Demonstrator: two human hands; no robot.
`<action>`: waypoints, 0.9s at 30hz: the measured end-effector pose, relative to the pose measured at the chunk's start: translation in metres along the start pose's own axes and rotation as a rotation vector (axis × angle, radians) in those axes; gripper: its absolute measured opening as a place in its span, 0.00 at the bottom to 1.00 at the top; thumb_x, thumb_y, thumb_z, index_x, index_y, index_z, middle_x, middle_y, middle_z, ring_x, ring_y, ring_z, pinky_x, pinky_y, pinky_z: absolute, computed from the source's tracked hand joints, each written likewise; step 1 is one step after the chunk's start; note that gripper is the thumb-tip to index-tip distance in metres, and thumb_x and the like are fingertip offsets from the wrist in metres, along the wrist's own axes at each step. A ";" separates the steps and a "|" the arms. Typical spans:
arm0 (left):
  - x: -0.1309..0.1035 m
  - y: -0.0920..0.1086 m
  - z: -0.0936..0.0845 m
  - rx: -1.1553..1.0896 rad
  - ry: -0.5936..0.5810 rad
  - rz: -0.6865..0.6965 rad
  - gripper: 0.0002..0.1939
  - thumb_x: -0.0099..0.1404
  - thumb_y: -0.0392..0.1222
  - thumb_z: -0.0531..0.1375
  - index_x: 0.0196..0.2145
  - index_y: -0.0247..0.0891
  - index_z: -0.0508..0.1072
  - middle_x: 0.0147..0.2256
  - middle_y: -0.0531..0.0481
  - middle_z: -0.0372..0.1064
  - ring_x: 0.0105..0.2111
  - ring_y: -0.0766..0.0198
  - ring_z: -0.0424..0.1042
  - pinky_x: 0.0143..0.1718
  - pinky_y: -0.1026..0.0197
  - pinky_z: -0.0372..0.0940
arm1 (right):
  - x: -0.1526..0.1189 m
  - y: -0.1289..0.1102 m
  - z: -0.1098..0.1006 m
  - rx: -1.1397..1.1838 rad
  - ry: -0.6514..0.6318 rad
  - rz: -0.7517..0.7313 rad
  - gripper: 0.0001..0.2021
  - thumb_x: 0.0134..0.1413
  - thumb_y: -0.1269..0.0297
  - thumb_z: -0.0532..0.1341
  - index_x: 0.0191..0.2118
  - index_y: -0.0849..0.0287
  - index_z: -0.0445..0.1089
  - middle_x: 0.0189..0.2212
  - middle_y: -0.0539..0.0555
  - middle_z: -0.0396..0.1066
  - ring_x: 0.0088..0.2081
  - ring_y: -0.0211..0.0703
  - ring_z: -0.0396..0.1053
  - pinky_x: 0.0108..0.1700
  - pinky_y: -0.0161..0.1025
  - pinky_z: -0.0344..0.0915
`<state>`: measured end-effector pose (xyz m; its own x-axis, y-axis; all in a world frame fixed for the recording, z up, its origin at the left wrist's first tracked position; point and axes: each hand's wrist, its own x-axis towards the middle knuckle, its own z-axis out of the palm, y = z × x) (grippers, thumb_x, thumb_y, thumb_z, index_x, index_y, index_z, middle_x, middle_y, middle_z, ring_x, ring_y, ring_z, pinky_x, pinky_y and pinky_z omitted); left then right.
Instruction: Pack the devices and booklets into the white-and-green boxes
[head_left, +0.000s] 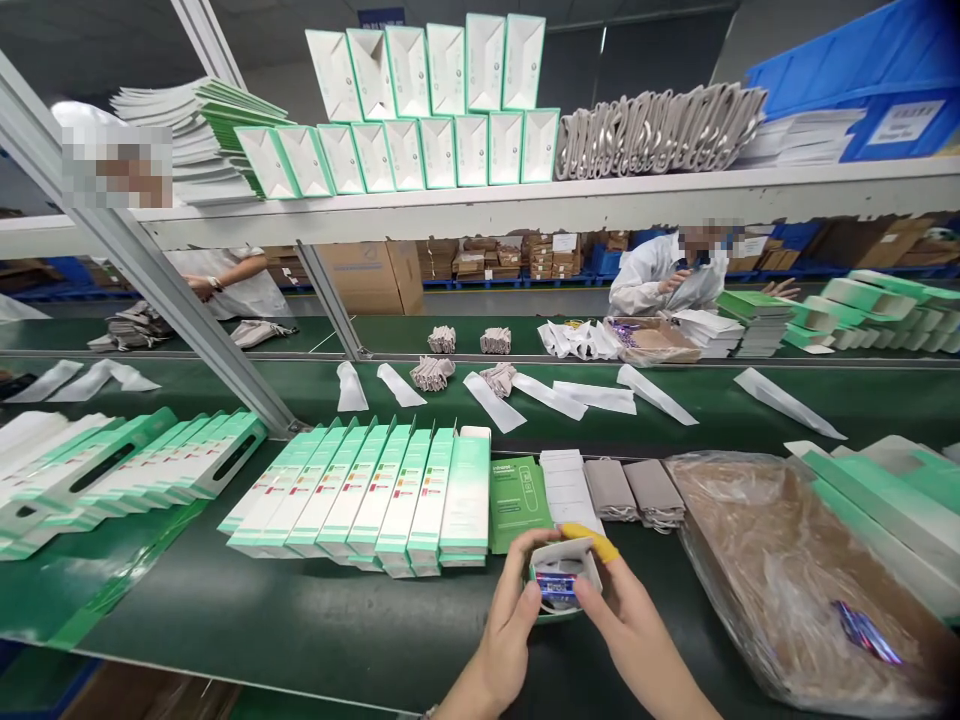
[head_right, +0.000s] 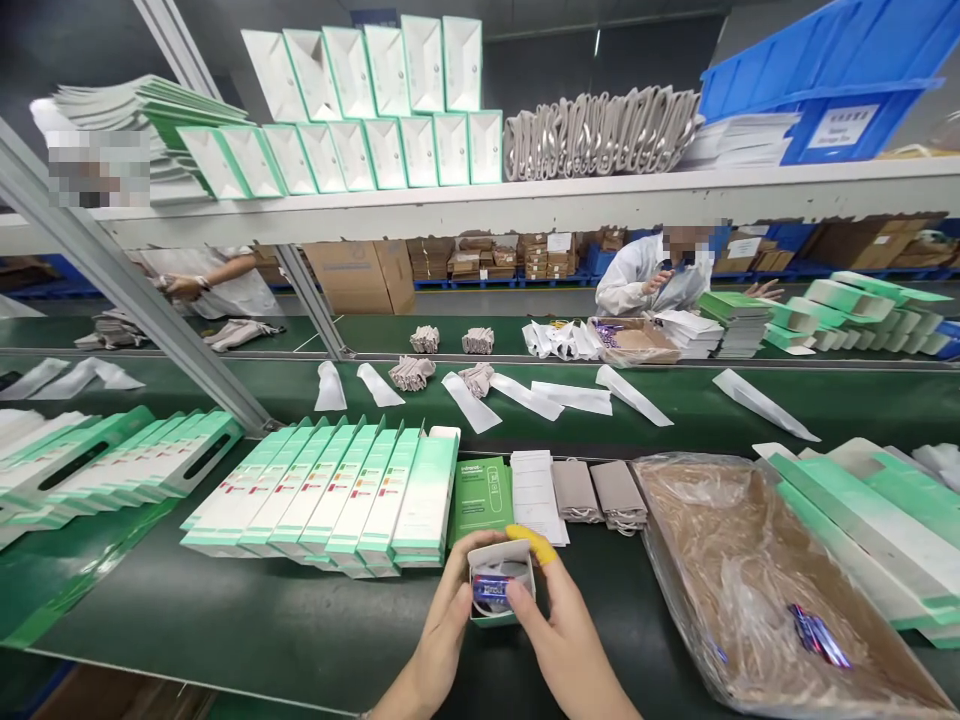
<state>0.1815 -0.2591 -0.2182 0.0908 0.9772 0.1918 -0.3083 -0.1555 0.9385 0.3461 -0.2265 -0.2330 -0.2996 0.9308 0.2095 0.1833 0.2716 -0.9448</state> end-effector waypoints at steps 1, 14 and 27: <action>0.001 0.004 0.002 0.004 -0.024 -0.010 0.26 0.70 0.57 0.51 0.59 0.40 0.62 0.58 0.39 0.61 0.58 0.47 0.62 0.60 0.49 0.57 | 0.001 0.000 0.005 0.062 0.007 0.031 0.22 0.64 0.58 0.57 0.62 0.50 0.58 0.56 0.57 0.69 0.55 0.48 0.70 0.55 0.44 0.69; 0.002 -0.027 0.019 0.127 0.177 0.150 0.13 0.71 0.44 0.53 0.51 0.42 0.68 0.50 0.45 0.66 0.54 0.53 0.64 0.57 0.53 0.59 | -0.001 0.001 0.012 0.625 0.054 0.313 0.19 0.61 0.50 0.60 0.54 0.49 0.70 0.56 0.55 0.70 0.59 0.52 0.65 0.58 0.46 0.65; 0.010 -0.025 -0.026 0.726 -0.055 0.873 0.19 0.65 0.55 0.61 0.45 0.39 0.69 0.40 0.41 0.75 0.46 0.52 0.74 0.44 0.48 0.72 | 0.008 0.015 -0.027 0.127 -0.146 -0.258 0.11 0.64 0.58 0.56 0.47 0.49 0.73 0.56 0.56 0.68 0.61 0.54 0.62 0.61 0.52 0.61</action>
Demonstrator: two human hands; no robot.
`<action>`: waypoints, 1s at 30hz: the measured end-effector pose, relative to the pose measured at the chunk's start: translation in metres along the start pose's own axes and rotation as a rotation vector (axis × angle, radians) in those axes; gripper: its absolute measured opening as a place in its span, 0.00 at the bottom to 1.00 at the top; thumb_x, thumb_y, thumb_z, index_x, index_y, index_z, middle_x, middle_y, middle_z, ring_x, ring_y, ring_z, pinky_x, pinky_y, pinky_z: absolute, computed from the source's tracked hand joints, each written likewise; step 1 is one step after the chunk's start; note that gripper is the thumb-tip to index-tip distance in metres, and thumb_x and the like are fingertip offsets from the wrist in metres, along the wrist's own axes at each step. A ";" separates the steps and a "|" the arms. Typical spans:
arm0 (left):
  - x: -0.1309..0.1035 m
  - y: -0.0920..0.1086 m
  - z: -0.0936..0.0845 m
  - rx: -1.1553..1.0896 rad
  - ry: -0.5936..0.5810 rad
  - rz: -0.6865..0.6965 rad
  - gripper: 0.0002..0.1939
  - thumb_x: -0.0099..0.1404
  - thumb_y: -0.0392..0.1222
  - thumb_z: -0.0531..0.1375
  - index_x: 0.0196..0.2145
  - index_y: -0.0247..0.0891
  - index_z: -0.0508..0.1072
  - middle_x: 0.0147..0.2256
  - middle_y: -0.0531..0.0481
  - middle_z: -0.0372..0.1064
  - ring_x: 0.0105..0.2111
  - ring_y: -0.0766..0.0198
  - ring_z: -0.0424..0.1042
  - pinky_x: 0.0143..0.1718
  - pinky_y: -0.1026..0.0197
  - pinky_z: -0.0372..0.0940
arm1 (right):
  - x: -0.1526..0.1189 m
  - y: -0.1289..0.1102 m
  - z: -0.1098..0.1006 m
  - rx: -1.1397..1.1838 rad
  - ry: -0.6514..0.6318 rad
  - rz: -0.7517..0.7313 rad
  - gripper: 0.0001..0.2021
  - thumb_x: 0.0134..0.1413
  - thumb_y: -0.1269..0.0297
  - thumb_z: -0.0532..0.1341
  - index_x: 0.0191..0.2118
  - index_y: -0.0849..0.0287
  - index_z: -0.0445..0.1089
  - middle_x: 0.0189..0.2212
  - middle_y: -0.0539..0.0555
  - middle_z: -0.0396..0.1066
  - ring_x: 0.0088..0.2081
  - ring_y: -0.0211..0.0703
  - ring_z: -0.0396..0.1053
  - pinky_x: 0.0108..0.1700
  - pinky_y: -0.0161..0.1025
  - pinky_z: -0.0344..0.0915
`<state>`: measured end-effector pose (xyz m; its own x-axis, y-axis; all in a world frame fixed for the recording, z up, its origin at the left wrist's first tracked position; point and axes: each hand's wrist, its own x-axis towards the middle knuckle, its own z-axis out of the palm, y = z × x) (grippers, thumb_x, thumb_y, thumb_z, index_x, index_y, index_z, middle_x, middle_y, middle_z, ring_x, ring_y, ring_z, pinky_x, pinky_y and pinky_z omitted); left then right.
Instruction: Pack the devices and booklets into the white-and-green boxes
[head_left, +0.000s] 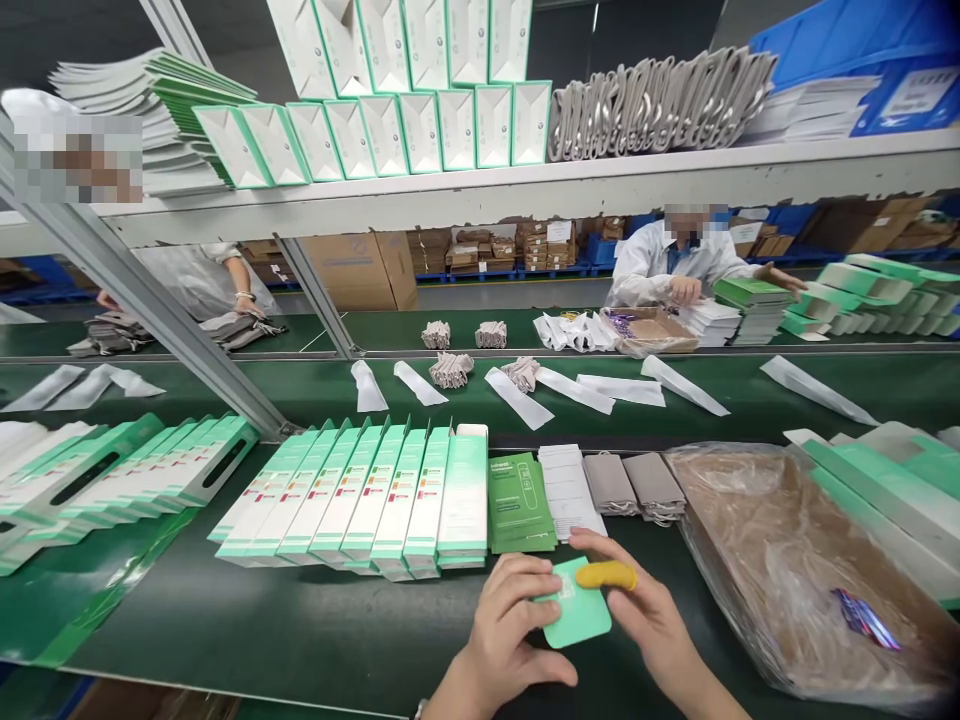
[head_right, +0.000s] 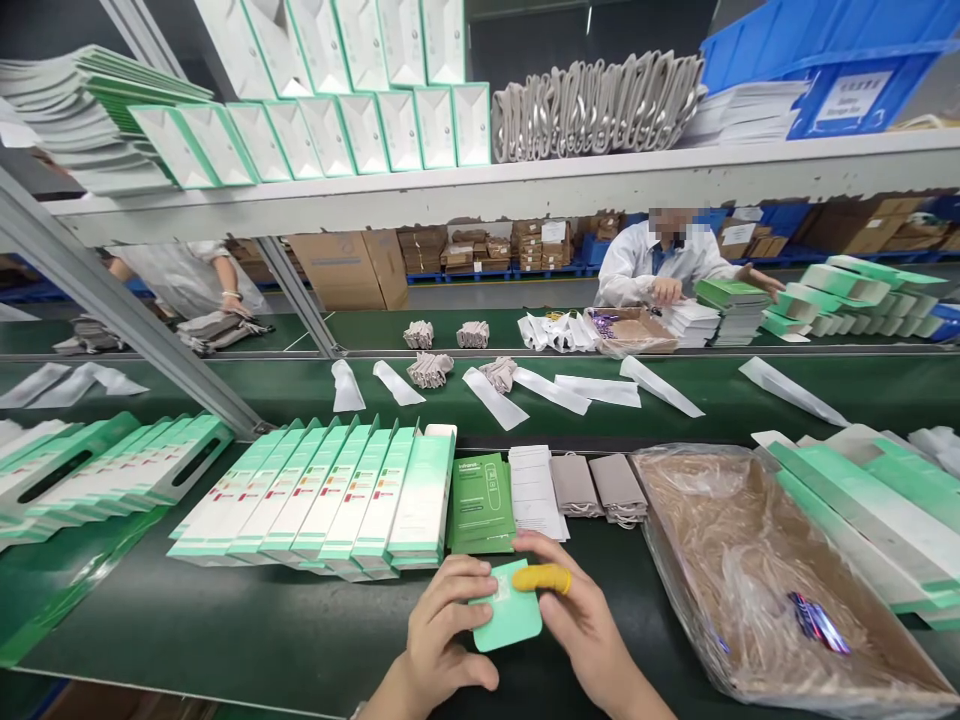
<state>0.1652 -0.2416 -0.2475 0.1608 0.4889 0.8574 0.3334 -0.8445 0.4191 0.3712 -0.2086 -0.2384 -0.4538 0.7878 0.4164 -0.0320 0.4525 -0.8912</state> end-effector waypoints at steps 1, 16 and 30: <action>0.000 0.002 -0.002 -0.010 -0.015 -0.036 0.15 0.66 0.52 0.61 0.43 0.38 0.70 0.40 0.41 0.75 0.46 0.52 0.73 0.45 0.48 0.72 | 0.000 -0.003 -0.005 -0.148 -0.052 -0.072 0.12 0.63 0.60 0.58 0.50 0.49 0.71 0.57 0.57 0.67 0.63 0.54 0.59 0.62 0.52 0.59; 0.022 0.031 -0.019 -0.174 -0.079 -0.506 0.05 0.63 0.39 0.65 0.38 0.42 0.77 0.42 0.46 0.78 0.47 0.54 0.74 0.49 0.51 0.71 | 0.009 -0.043 -0.004 -0.553 -0.164 -0.292 0.15 0.62 0.75 0.59 0.53 0.56 0.65 0.49 0.59 0.69 0.50 0.47 0.67 0.50 0.44 0.70; 0.005 0.021 -0.017 0.309 -0.053 0.021 0.03 0.66 0.35 0.61 0.38 0.36 0.75 0.34 0.44 0.75 0.23 0.69 0.67 0.22 0.67 0.67 | 0.000 -0.039 0.002 -0.738 -0.114 -0.456 0.16 0.64 0.68 0.57 0.56 0.59 0.64 0.49 0.62 0.72 0.51 0.47 0.70 0.50 0.39 0.72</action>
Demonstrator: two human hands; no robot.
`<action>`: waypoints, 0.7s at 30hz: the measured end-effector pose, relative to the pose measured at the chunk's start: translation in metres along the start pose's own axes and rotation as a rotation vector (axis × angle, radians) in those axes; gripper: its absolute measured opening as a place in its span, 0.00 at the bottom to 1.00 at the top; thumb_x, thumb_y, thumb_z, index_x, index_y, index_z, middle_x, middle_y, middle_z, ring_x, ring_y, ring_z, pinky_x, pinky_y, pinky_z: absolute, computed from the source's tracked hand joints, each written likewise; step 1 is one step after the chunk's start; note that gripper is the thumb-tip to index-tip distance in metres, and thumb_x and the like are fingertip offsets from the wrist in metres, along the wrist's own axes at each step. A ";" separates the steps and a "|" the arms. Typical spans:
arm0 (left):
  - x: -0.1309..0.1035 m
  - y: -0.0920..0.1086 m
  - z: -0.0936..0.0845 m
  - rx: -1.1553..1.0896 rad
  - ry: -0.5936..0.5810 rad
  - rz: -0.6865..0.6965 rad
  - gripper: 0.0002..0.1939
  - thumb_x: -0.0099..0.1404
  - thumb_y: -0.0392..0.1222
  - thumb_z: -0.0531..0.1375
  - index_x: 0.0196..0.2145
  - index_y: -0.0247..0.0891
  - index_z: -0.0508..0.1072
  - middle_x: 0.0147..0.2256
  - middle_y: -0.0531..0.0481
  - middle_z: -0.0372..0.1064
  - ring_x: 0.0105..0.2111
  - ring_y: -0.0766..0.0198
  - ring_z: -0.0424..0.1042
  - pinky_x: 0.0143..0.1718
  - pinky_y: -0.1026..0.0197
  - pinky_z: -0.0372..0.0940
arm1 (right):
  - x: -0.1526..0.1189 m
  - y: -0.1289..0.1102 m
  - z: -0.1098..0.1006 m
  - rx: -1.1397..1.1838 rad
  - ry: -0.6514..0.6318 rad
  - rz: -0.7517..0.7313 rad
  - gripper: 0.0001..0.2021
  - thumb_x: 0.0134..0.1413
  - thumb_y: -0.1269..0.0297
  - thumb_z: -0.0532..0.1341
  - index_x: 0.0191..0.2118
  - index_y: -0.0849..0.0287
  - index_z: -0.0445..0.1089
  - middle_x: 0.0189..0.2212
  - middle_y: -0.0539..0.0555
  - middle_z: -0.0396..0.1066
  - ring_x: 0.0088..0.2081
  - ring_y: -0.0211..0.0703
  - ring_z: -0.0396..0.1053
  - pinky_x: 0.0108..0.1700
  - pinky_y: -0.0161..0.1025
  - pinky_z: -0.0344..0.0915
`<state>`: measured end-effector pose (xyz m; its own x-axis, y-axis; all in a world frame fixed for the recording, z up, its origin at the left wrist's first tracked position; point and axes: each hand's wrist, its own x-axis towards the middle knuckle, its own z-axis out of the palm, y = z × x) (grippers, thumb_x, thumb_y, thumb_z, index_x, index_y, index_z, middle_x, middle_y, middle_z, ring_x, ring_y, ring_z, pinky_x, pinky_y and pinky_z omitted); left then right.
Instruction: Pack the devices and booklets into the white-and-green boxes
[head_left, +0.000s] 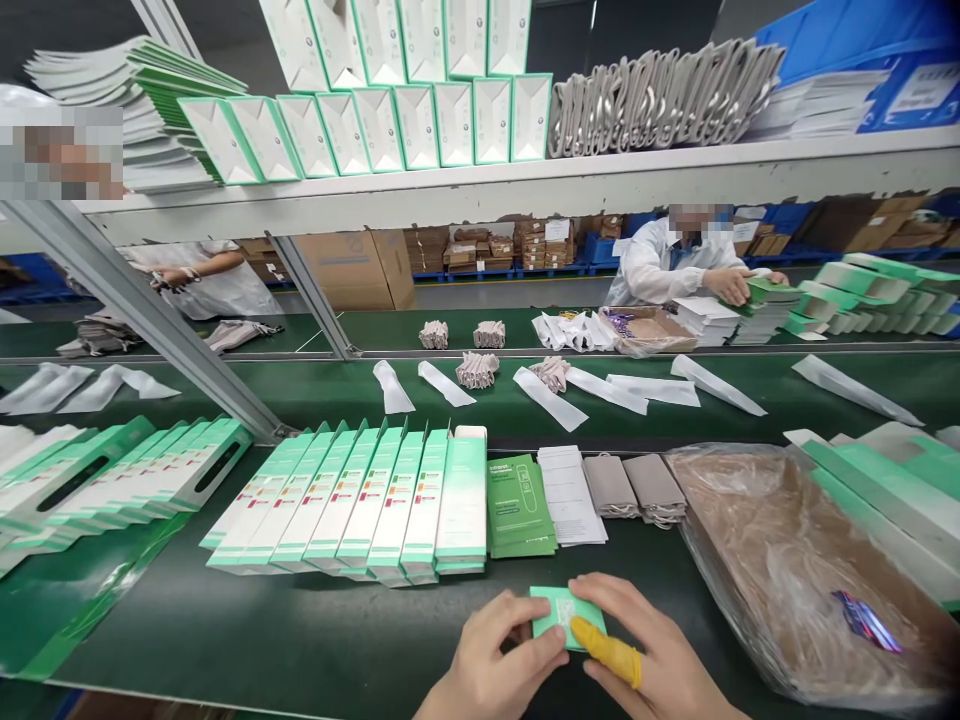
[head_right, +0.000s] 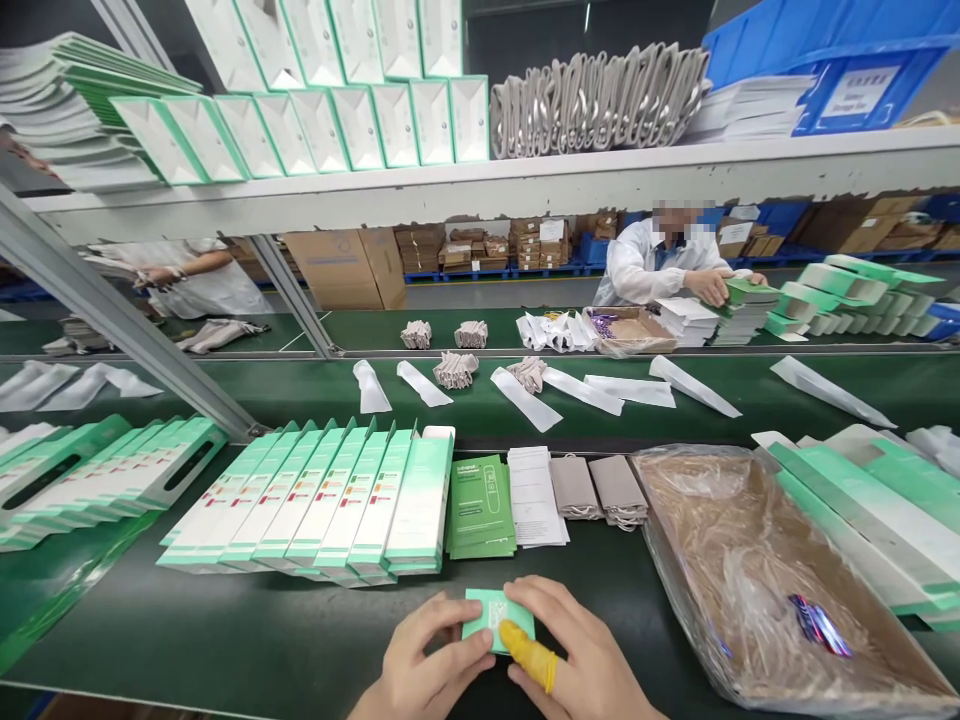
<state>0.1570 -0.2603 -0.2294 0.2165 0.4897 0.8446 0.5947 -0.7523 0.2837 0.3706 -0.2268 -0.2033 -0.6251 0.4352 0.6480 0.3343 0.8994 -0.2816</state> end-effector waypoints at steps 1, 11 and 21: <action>-0.001 -0.001 0.002 -0.001 0.027 0.008 0.03 0.66 0.35 0.61 0.37 0.37 0.75 0.34 0.44 0.75 0.23 0.69 0.67 0.23 0.66 0.67 | 0.000 0.000 0.002 -0.018 0.016 -0.005 0.17 0.64 0.68 0.57 0.57 0.57 0.63 0.48 0.62 0.72 0.50 0.46 0.71 0.49 0.38 0.72; -0.030 -0.019 0.023 -0.110 0.129 0.051 0.14 0.67 0.33 0.58 0.49 0.39 0.73 0.39 0.41 0.76 0.26 0.65 0.70 0.25 0.62 0.68 | 0.024 0.005 0.006 -0.193 -0.091 -0.121 0.08 0.64 0.68 0.54 0.37 0.56 0.71 0.41 0.58 0.77 0.36 0.46 0.72 0.37 0.43 0.72; -0.051 -0.014 0.019 -0.093 0.102 -0.012 0.25 0.72 0.49 0.51 0.64 0.43 0.57 0.47 0.37 0.74 0.33 0.61 0.77 0.36 0.59 0.73 | 0.029 0.047 -0.017 0.092 0.037 0.239 0.12 0.59 0.63 0.62 0.49 0.53 0.69 0.47 0.56 0.73 0.47 0.49 0.72 0.47 0.42 0.72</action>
<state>0.1520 -0.2661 -0.2854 0.1272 0.4545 0.8816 0.5216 -0.7866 0.3303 0.3797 -0.1723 -0.1859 -0.5093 0.6358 0.5800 0.4029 0.7717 -0.4921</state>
